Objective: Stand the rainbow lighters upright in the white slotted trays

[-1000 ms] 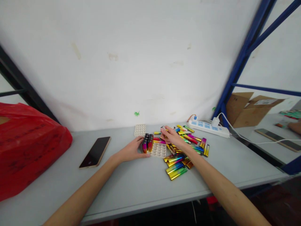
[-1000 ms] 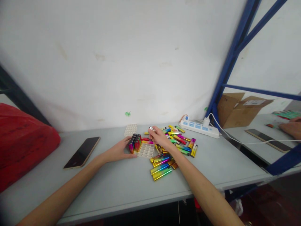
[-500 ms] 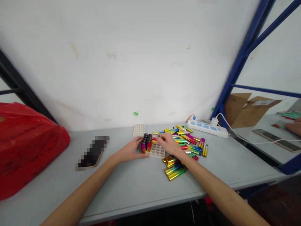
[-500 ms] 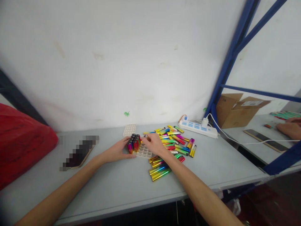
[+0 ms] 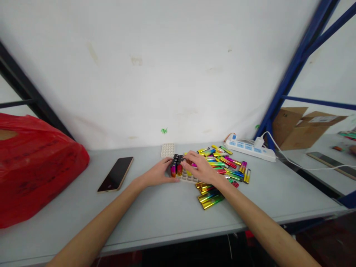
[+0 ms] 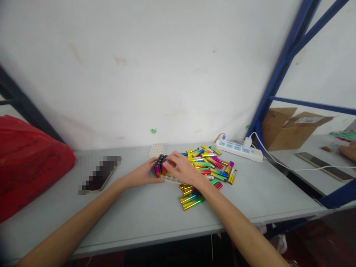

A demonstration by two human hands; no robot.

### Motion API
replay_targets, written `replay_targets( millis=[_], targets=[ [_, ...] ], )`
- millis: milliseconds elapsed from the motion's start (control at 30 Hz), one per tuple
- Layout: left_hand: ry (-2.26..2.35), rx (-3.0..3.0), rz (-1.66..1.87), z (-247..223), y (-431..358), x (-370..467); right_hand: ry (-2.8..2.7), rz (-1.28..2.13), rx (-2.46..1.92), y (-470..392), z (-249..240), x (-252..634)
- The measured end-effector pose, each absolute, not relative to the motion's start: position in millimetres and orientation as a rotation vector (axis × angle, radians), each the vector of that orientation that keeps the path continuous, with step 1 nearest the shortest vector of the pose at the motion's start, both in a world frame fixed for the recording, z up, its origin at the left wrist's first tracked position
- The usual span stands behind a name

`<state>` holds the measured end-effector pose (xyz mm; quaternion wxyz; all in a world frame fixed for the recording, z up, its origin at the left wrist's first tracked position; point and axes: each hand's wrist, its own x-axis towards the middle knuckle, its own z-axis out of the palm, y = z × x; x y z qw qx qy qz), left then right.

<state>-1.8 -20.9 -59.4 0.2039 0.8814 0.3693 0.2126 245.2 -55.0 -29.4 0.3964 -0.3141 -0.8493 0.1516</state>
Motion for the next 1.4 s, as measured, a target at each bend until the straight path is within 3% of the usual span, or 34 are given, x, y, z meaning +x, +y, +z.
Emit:
replay_targets(
  millis=[233,733,1033,1400],
  targets=[
    [1.011,2.467,0.582,-60,-21,-2,-2.176,0.537,-0.819,-56,-38,240],
    [1.036,2.434,0.585,-55,-23,1,-2.226,0.535,-0.891,-57,-45,233],
    [1.035,2.449,0.606,-58,-21,1,-2.418,0.317,-0.970,-55,-38,239],
    [1.053,2.495,0.561,-59,-19,2,-2.173,0.159,-1.117,-50,-32,249]
  ],
)
